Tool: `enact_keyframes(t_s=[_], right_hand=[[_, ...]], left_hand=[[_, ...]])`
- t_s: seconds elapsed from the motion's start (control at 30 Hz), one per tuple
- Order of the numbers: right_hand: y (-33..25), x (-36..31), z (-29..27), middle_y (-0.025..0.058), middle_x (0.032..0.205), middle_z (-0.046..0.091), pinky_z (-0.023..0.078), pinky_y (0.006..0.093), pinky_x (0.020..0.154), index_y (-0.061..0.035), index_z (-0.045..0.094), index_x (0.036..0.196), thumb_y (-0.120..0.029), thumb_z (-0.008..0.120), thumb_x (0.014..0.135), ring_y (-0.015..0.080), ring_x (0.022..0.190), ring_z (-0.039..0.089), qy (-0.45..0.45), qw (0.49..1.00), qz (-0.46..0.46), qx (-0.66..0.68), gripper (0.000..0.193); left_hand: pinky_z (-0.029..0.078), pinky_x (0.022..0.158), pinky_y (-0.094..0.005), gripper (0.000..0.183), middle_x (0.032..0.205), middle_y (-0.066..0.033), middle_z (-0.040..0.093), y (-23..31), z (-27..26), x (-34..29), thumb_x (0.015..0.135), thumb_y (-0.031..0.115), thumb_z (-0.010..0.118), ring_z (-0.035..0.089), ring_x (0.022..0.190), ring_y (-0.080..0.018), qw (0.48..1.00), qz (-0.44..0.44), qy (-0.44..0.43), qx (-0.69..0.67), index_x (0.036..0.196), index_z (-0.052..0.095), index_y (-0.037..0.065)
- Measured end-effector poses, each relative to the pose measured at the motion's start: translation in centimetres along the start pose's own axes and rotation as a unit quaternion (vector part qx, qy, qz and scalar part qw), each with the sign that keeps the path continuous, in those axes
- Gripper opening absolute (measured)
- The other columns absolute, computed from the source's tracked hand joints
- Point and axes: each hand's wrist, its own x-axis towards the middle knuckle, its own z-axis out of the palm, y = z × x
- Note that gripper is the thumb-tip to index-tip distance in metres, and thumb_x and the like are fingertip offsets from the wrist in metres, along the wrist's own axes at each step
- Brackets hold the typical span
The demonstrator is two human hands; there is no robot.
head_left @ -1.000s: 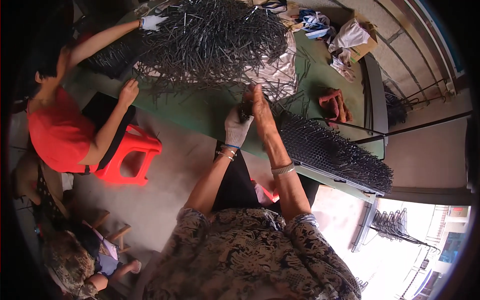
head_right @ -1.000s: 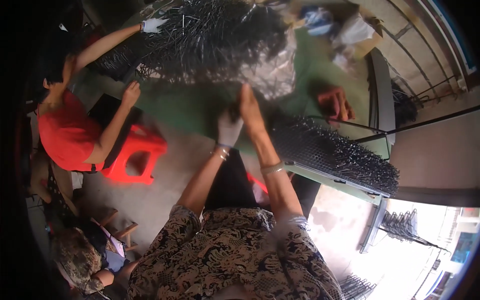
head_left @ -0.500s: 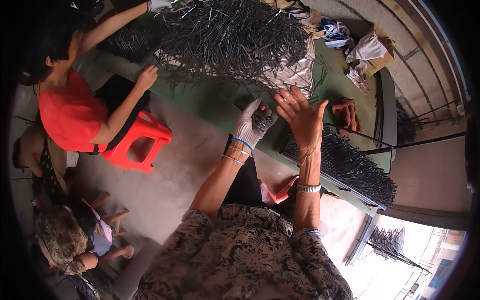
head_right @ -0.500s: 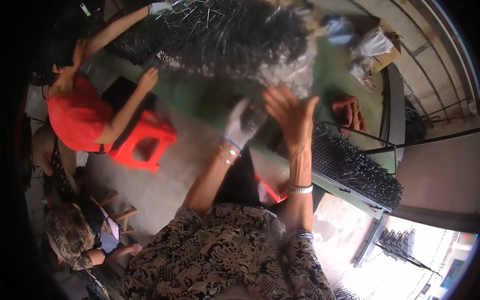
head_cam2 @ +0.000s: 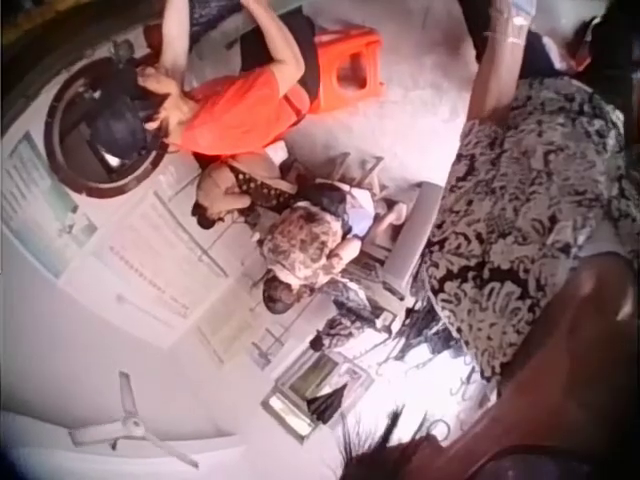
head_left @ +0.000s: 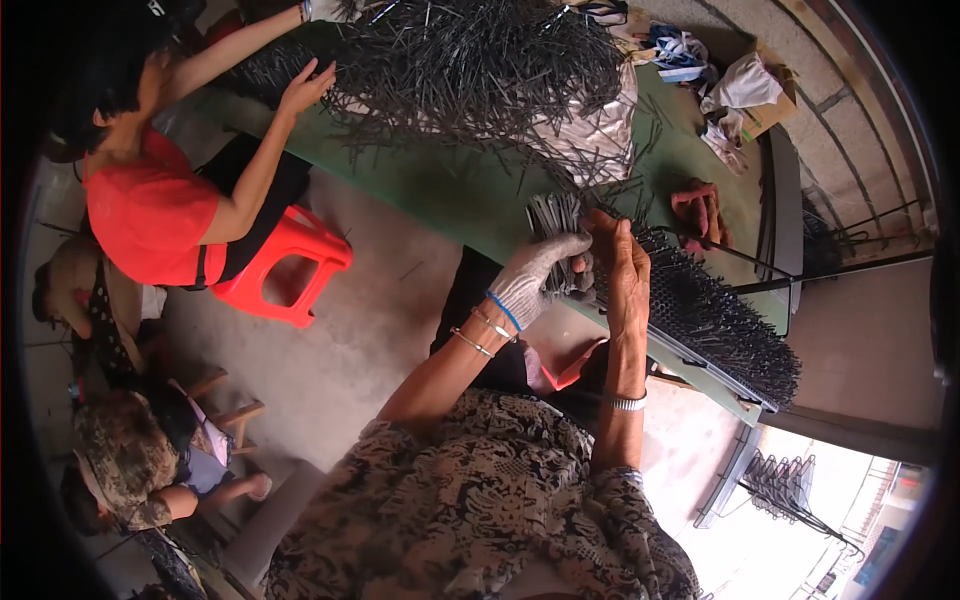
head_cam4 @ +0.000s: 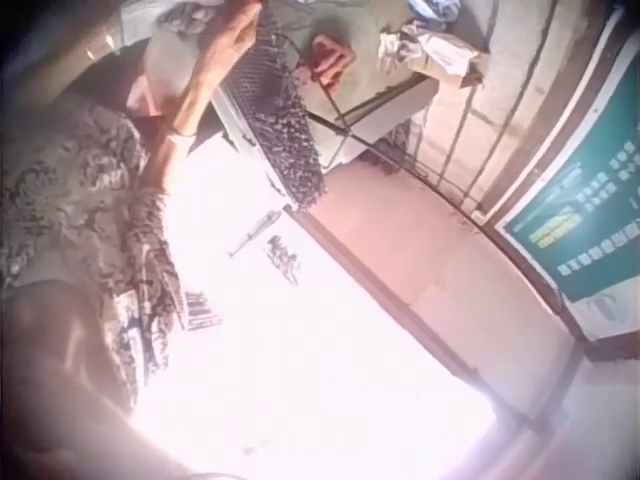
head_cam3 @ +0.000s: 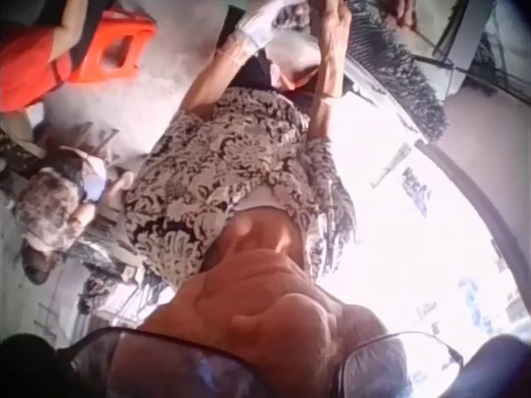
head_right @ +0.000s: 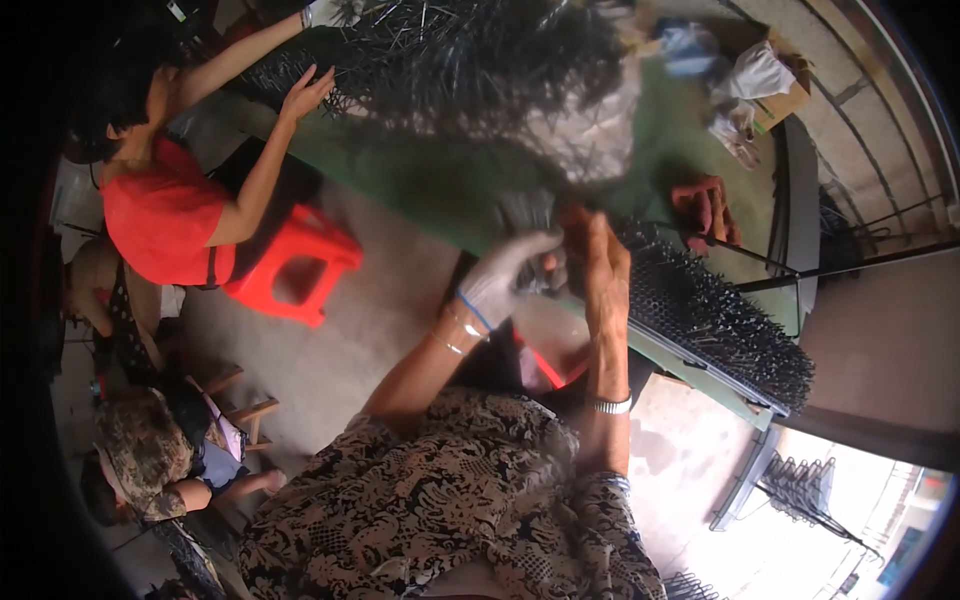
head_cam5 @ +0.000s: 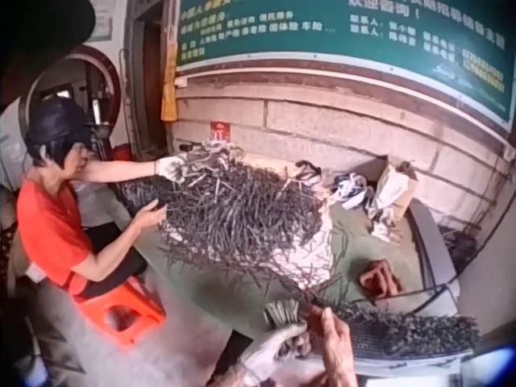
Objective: Attaching individual wire branch components onto a mesh base to assemble sections of an artificial tree.
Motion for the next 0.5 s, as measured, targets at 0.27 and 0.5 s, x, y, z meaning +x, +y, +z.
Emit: enact_keyframes(t_s=[0.27,0.5], right_hand=[[-2.7,-3.0,-2.0,0.0001,0.075,0.06,0.044,0.0225,0.044,-0.0032,0.063,0.1,-0.025,0.069,0.092,0.0089,0.056,0.056,-0.093,0.992,0.085,0.0,0.024],[-1.5,-3.7,-3.5,-0.0027,0.08,0.059,0.041,0.0227,0.04,-0.0086,0.062,0.097,-0.02,0.075,0.087,0.008,0.06,0.056,-0.066,0.995,0.071,0.021,0.02]], left_hand=[[0.056,0.049,-0.028,0.027,0.083,-0.0021,0.063,-2.7,0.4,-1.6,0.087,0.013,0.07,0.061,0.066,-0.0099,0.961,-0.013,0.046,0.272,0.111,0.062,0.003],[0.058,0.054,-0.0284,0.032,0.086,-0.005,0.065,-3.3,0.9,-2.6,0.091,0.015,0.067,0.066,0.071,-0.0135,0.981,-0.086,-0.027,0.172,0.12,0.059,0.003]])
